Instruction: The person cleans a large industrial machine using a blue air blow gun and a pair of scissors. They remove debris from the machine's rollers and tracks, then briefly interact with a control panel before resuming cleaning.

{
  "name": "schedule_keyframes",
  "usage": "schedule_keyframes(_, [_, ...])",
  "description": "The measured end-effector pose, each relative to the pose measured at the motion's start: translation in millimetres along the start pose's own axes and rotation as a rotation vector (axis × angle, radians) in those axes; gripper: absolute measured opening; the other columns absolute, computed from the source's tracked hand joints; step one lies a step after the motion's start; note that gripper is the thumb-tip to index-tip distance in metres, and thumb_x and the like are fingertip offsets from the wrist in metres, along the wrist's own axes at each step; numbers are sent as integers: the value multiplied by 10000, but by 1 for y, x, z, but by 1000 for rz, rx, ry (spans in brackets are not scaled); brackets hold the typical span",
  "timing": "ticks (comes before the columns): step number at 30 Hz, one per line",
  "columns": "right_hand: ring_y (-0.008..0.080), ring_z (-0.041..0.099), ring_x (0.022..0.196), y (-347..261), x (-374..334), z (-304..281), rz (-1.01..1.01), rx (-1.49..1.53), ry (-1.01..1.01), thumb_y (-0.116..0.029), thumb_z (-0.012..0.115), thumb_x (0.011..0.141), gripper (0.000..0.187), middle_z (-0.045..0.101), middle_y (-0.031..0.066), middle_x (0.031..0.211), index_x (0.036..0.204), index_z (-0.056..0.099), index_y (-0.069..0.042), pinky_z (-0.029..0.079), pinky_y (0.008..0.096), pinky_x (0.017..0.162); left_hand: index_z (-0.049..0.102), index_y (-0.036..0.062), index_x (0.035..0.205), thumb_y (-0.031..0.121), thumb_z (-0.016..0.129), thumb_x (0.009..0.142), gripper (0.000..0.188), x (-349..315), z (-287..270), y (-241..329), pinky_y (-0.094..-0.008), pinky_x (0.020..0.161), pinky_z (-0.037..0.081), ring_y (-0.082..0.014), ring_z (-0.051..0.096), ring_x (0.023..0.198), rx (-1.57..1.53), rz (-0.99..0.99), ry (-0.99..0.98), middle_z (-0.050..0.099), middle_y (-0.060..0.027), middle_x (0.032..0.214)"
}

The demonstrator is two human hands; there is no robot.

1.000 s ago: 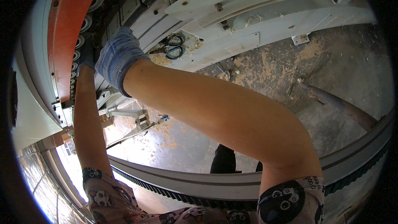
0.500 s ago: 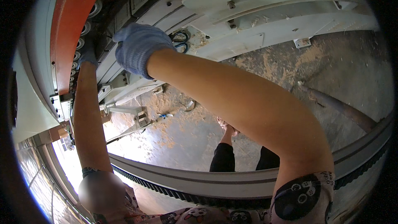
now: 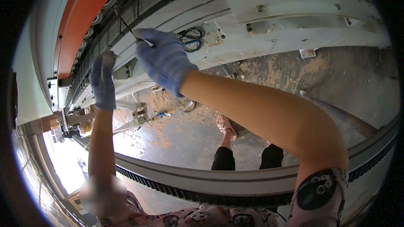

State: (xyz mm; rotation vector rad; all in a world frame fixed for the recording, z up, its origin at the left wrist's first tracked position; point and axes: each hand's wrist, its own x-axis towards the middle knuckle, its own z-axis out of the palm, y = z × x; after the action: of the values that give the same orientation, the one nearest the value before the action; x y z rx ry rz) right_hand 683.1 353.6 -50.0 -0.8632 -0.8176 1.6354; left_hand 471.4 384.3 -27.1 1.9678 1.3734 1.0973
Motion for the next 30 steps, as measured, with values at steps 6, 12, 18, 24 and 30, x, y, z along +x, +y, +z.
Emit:
schedule_keyframes(6, [80, 469, 522, 42, -50, 34, -69, -460, -203, -144, 457, 881, 374, 542, 38, 659, 1215, 535, 4, 433, 240, 518, 537, 36, 1188, 283, 550, 912, 370, -85, -77, -38, -365, 948, 461, -198, 557, 1092, -353, -415, -93, 575, -106, 1178])
schedule_keyframes(12, [83, 496, 528, 44, -101, 84, 261, -462, -235, -200, 490, 904, 419, 509, 12, 631, 1274, 483, -4, 450, 236, 532, 522, 64, 1211, 328, 470, 934, 386, -120, -139, -99, -422, 979, 426, -242, 510, 1169, -736, -629, -43, 534, -124, 1265])
schedule_keyframes(18, [71, 480, 511, 21, -138, 150, 565, -292, -36, -200, 548, 907, 464, 507, 15, 634, 1319, 438, -19, 445, 234, 517, 437, 84, 1310, 354, 390, 955, 448, -118, -175, -78, -456, 984, 416, -255, 512, 1148, -1084, -921, -2, 500, -97, 1283])
schedule_keyframes(24, [154, 538, 644, 47, -132, 151, 71, -927, -85, -125, 529, 862, 360, 588, 55, 768, 1202, 536, -4, 486, 277, 653, 416, 81, 1348, 501, 391, 924, 597, -120, -211, -83, -463, 969, 423, -263, 545, 1081, -1351, -892, -233, 540, -104, 1226])
schedule_keyframes(30, [203, 584, 654, 83, -113, 170, 347, -993, -70, -166, 553, 836, 353, 601, 133, 771, 1158, 540, -22, 491, 315, 647, 519, 107, 1220, 383, 470, 940, 397, -117, -230, -88, -415, 890, 491, -244, 579, 1005, -1319, -1052, 32, 580, -100, 1181])
